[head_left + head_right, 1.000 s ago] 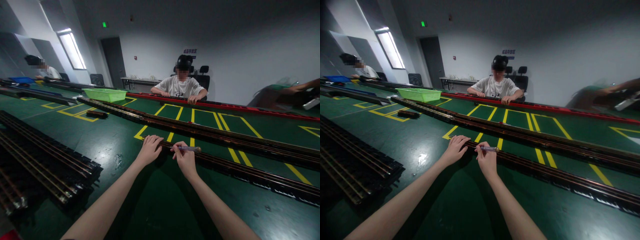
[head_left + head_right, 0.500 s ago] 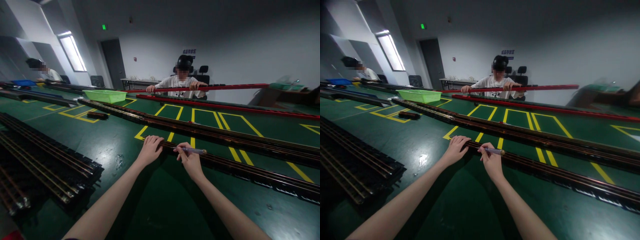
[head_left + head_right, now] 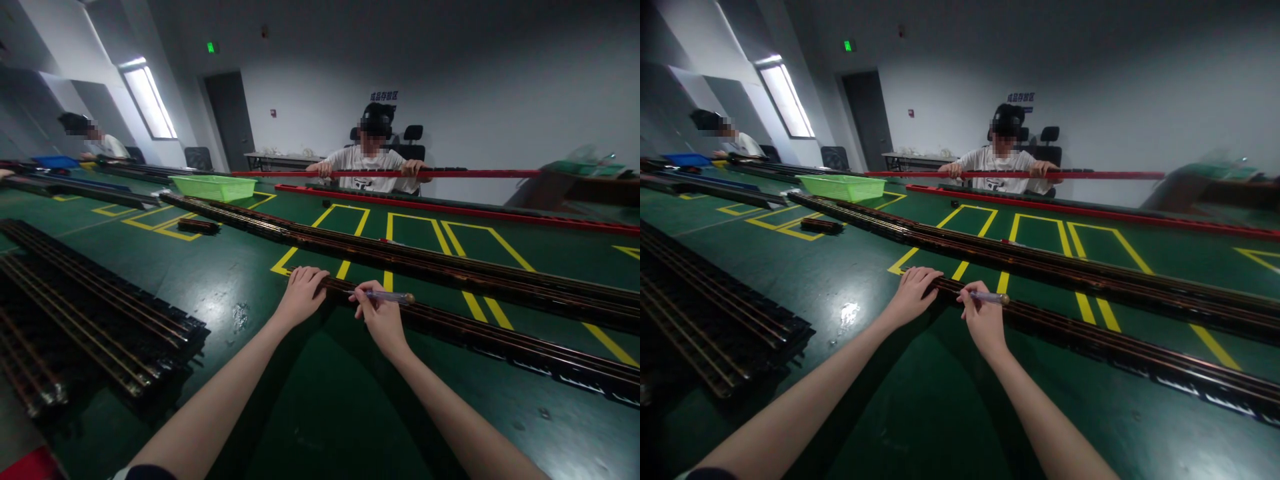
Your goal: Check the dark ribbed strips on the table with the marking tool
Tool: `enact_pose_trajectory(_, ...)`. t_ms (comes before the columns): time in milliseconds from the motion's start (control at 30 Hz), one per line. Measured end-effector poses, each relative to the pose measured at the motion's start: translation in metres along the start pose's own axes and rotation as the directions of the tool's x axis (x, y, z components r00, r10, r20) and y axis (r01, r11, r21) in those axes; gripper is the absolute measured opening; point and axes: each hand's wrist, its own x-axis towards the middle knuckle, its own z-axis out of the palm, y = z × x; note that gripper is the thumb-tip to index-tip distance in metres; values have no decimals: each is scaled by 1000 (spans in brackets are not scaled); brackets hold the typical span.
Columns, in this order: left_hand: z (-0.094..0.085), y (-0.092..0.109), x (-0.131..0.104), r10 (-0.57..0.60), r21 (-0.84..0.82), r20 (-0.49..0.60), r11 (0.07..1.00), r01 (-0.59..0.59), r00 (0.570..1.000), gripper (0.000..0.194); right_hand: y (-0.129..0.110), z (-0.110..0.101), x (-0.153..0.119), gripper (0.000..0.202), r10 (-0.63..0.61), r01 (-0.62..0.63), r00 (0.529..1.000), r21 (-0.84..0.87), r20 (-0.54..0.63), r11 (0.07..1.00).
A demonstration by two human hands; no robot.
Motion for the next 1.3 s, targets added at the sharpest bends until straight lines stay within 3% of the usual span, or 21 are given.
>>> enact_pose_trajectory(133, 0, 1, 0, -4, 13, -1, 1000, 4, 1000, 32, -1, 0, 0, 27, -12, 13, 1000, -24, 29, 1000)
enact_pose_trajectory(533, 2, 0, 0, 4, 16, -6, 1000, -4, 1000, 33, -5, 0, -2, 22, -34, 27, 992, -60, -122, 998)
enact_pose_trajectory(867, 0, 0, 0, -2, 1, -2, 1000, 2, 1000, 33, -1, -3, -2, 24, -23, 19, 999, -76, -46, 997)
enact_pose_trajectory(1300, 1, 0, 0, -1, 10, 0, 1000, 1, 1000, 37, -4, 0, -2, 26, -17, 13, 995, -50, -95, 999)
